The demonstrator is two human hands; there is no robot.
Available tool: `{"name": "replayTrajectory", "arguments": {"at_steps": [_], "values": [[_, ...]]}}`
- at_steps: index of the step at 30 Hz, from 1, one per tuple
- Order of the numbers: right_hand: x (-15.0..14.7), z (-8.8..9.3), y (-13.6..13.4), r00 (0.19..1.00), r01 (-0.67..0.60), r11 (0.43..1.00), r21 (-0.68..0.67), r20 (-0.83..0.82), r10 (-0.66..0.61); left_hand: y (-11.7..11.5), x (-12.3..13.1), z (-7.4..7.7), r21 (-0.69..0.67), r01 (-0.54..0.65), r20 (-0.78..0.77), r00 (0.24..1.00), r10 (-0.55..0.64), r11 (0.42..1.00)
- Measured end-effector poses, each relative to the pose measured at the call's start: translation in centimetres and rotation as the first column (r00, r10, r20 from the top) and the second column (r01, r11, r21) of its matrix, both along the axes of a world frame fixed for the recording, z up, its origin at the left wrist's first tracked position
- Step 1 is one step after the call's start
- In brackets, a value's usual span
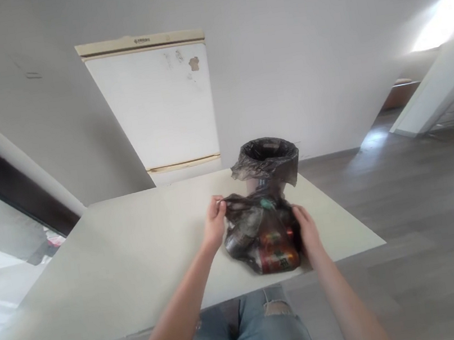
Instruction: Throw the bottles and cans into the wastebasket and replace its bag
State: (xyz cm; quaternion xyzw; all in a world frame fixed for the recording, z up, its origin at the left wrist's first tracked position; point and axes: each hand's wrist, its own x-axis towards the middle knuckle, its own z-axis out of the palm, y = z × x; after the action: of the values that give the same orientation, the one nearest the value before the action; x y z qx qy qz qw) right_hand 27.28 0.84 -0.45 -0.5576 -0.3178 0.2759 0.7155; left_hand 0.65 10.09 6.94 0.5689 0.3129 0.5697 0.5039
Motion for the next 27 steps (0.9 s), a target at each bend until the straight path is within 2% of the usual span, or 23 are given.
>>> {"name": "replayTrajectory", "arguments": {"at_steps": [2, 4, 8, 11, 16, 20, 22, 24, 25, 27], "values": [[-3.5, 0.2, 0.2, 0.991, -0.046, 0.996, -0.079, 0.122, 0.055, 0.2, -1.9, -0.9, -0.046, -0.089, 0.064, 0.994, 0.092, 0.995], [-6.9, 0.1, 1.0, 0.978, -0.036, 0.995, -0.089, 0.200, 0.053, 0.7, -3.8, -1.6, -0.085, -0.182, 0.127, 0.973, 0.192, 0.980], [-12.6, -0.5, 3.3, 0.993, 0.061, 0.998, -0.026, 0.106, -0.058, 2.3, -8.5, -2.0, -0.136, -0.366, 0.238, 0.890, 0.389, 0.921], [-15.1, -1.0, 4.5, 0.992, 0.122, 0.992, -0.008, 0.038, -0.122, 3.4, -12.2, -1.6, -0.156, -0.475, 0.294, 0.815, 0.500, 0.866], [-15.6, -1.3, 4.3, 0.995, 0.090, 0.995, -0.033, 0.034, -0.089, 3.5, -16.7, -0.7, -0.160, -0.554, 0.309, 0.758, 0.574, 0.817], [-14.2, -0.6, 3.1, 0.995, 0.066, 0.996, -0.067, 0.085, -0.061, 2.4, -18.1, -0.6, -0.155, -0.555, 0.249, 0.779, 0.576, 0.817], [-13.5, 0.5, 2.6, 0.975, 0.119, 0.991, -0.057, 0.196, -0.106, 1.7, -18.5, -0.6, -0.154, -0.558, 0.204, 0.789, 0.579, 0.815], [-13.2, 2.3, 2.4, 0.908, 0.120, 0.993, 0.018, 0.403, -0.117, 1.0, -18.9, -0.5, -0.152, -0.572, 0.169, 0.789, 0.591, 0.806], [-13.2, 3.3, 2.5, 0.854, 0.058, 0.996, 0.067, 0.513, -0.084, 0.5, -19.0, -0.5, -0.148, -0.584, 0.138, 0.787, 0.601, 0.798], [-13.4, 5.3, 3.0, 0.724, -0.176, 0.980, 0.097, 0.686, 0.062, -1.0, -19.3, -0.8, -0.128, -0.617, 0.016, 0.782, 0.623, 0.777]]}}
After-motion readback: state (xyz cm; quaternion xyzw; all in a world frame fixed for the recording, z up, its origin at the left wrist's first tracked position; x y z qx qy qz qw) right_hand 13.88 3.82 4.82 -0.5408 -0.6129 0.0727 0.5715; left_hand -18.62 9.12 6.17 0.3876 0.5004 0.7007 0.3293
